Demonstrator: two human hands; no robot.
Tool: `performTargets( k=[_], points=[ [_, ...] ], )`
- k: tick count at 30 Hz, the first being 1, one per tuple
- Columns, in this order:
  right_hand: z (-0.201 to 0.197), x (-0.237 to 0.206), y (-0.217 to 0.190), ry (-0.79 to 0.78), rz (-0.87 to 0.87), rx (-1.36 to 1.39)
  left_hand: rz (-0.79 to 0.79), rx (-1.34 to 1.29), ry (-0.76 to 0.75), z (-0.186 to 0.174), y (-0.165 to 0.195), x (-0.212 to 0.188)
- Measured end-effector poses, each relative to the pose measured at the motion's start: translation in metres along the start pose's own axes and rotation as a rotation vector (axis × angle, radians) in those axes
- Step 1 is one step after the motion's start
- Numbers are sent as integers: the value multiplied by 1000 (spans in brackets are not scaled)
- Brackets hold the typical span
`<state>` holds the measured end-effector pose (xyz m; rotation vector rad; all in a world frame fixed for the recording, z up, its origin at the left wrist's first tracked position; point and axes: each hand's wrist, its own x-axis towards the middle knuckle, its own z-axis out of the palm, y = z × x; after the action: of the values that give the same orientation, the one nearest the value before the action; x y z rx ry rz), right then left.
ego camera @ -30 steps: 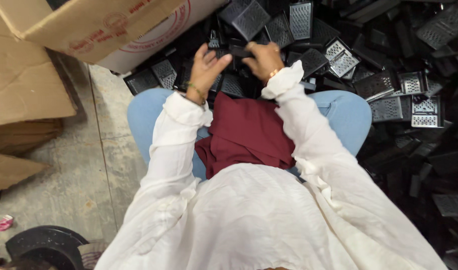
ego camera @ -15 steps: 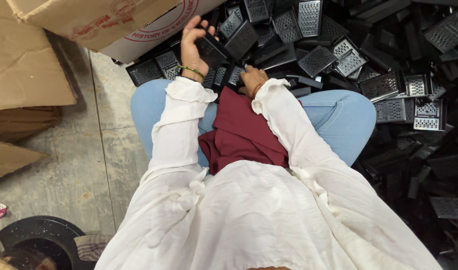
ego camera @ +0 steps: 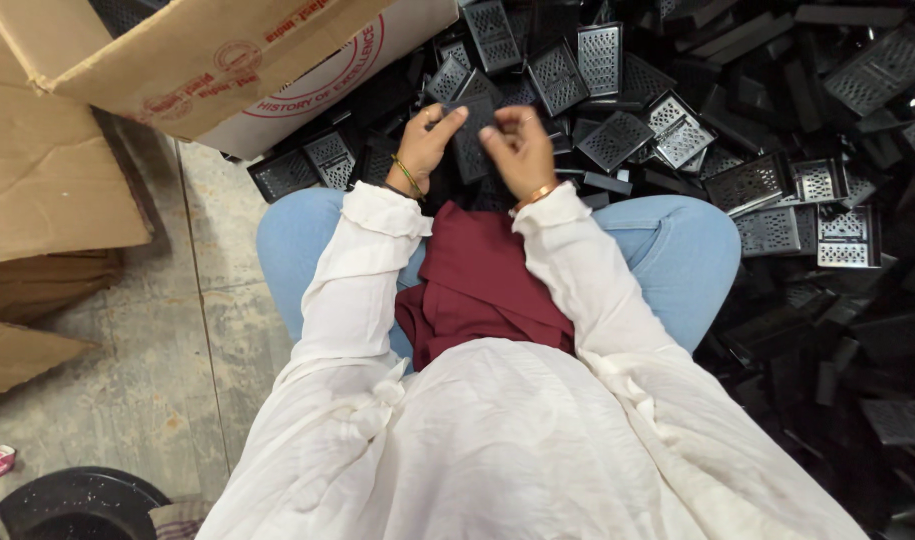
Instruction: The person sits on the floor next to a large pile of black plastic grater-like components and a cardboard box. They pick up individual parts from the pile, turn them over in their hands, and place them into the cardboard box one at a time.
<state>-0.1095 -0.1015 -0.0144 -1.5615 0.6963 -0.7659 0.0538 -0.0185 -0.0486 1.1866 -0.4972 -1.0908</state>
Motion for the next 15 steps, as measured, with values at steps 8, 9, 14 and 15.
performTargets(
  k=[8, 9, 14, 15],
  points=[
    [21, -14, -23, 26, -152, -343, 30, -231, 61, -2, 5, -1],
    [22, -16, -25, -22, -31, -125, -13, -331, 89, -4, 7, 0],
    [32, -27, -22, -134, 100, 239, -44, -441, 108, -6, 8, 1],
    [33, -28, -20, -139, 94, 245, -23, -431, 100, -4, 7, 2]
  ],
)
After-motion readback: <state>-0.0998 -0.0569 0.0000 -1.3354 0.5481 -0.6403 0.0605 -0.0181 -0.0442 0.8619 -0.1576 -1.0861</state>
